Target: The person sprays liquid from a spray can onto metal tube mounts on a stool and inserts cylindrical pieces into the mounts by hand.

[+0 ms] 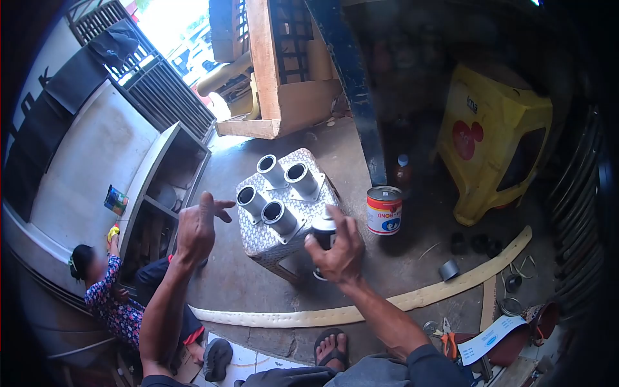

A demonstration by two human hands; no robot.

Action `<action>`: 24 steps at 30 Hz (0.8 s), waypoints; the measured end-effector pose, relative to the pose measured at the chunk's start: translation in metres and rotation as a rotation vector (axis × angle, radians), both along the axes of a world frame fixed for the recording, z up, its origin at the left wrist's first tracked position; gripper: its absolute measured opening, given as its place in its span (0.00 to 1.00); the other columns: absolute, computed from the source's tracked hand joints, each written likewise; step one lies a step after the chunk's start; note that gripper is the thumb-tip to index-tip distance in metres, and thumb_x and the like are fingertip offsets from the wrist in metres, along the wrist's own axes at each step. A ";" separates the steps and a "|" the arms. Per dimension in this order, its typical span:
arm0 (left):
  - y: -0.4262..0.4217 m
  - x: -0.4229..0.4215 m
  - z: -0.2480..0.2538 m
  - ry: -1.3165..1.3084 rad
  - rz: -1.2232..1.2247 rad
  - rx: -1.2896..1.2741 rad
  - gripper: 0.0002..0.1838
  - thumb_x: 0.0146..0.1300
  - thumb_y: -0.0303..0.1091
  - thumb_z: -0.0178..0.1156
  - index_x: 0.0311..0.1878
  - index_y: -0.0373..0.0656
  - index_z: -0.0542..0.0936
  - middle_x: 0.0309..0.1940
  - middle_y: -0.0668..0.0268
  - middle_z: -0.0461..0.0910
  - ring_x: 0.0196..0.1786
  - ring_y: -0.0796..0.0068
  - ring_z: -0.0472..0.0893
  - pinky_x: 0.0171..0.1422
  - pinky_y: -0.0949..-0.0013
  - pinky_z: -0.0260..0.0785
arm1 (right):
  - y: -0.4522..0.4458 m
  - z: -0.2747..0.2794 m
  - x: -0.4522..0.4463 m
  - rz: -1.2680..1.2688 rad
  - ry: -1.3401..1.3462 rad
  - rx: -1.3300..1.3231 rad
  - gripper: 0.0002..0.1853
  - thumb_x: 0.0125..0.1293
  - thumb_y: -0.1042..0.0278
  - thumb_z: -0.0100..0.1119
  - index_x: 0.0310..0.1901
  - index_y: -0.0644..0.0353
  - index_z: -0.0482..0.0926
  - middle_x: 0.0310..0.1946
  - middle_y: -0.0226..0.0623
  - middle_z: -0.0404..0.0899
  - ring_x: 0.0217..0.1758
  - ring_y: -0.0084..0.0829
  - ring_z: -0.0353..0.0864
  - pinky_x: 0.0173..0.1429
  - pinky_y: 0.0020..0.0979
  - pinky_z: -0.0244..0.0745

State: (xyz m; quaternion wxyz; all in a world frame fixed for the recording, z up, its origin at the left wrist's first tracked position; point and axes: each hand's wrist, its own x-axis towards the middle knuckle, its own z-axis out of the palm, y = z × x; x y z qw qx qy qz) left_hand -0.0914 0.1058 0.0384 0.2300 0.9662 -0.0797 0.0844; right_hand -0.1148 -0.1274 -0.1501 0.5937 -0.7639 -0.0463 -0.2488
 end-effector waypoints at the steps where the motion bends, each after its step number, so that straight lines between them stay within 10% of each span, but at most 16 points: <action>1: -0.001 0.003 -0.005 0.002 -0.005 0.004 0.46 0.85 0.60 0.26 0.48 0.34 0.90 0.39 0.49 0.91 0.47 0.54 0.89 0.60 0.59 0.76 | -0.006 0.000 0.005 -0.123 -0.089 0.020 0.40 0.59 0.58 0.74 0.72 0.56 0.70 0.53 0.50 0.77 0.52 0.49 0.84 0.59 0.45 0.82; 9: -0.026 0.026 -0.053 0.149 -0.212 0.107 0.35 0.86 0.53 0.37 0.55 0.33 0.87 0.50 0.43 0.87 0.54 0.45 0.87 0.61 0.54 0.75 | -0.065 0.009 -0.007 0.026 0.088 0.707 0.40 0.64 0.60 0.72 0.74 0.61 0.64 0.52 0.43 0.80 0.53 0.35 0.82 0.64 0.37 0.78; 13: -0.035 0.044 -0.067 0.284 -0.140 0.138 0.38 0.85 0.58 0.35 0.55 0.33 0.87 0.51 0.42 0.87 0.54 0.43 0.86 0.62 0.53 0.74 | -0.090 -0.013 -0.028 0.612 0.153 0.099 0.37 0.65 0.62 0.71 0.73 0.59 0.66 0.49 0.38 0.80 0.48 0.32 0.83 0.58 0.34 0.81; 15: -0.035 0.052 -0.064 0.334 -0.124 0.181 0.42 0.83 0.64 0.34 0.58 0.35 0.86 0.53 0.46 0.88 0.50 0.48 0.87 0.60 0.54 0.75 | -0.097 -0.015 -0.017 0.286 0.250 1.106 0.39 0.61 0.58 0.74 0.72 0.59 0.68 0.54 0.39 0.80 0.52 0.38 0.84 0.65 0.37 0.77; 17: -0.037 0.052 -0.055 0.477 -0.062 0.119 0.42 0.82 0.66 0.34 0.59 0.38 0.87 0.52 0.50 0.89 0.39 0.55 0.86 0.53 0.56 0.76 | -0.100 -0.015 -0.013 -0.018 0.239 1.145 0.41 0.60 0.58 0.74 0.73 0.59 0.68 0.54 0.38 0.80 0.54 0.36 0.83 0.68 0.36 0.75; 21: -0.022 0.058 -0.063 0.463 -0.148 0.088 0.42 0.82 0.68 0.33 0.60 0.41 0.87 0.53 0.54 0.89 0.28 0.66 0.79 0.44 0.60 0.75 | -0.102 -0.037 -0.021 0.488 0.150 0.262 0.41 0.64 0.62 0.70 0.75 0.62 0.62 0.51 0.41 0.78 0.51 0.27 0.81 0.56 0.30 0.80; 24: -0.026 0.053 -0.059 0.458 -0.165 0.060 0.43 0.82 0.68 0.33 0.58 0.39 0.88 0.57 0.59 0.89 0.28 0.68 0.79 0.42 0.63 0.75 | -0.093 -0.010 -0.001 -0.117 0.048 0.982 0.40 0.62 0.60 0.71 0.73 0.63 0.65 0.51 0.40 0.80 0.51 0.27 0.82 0.58 0.28 0.79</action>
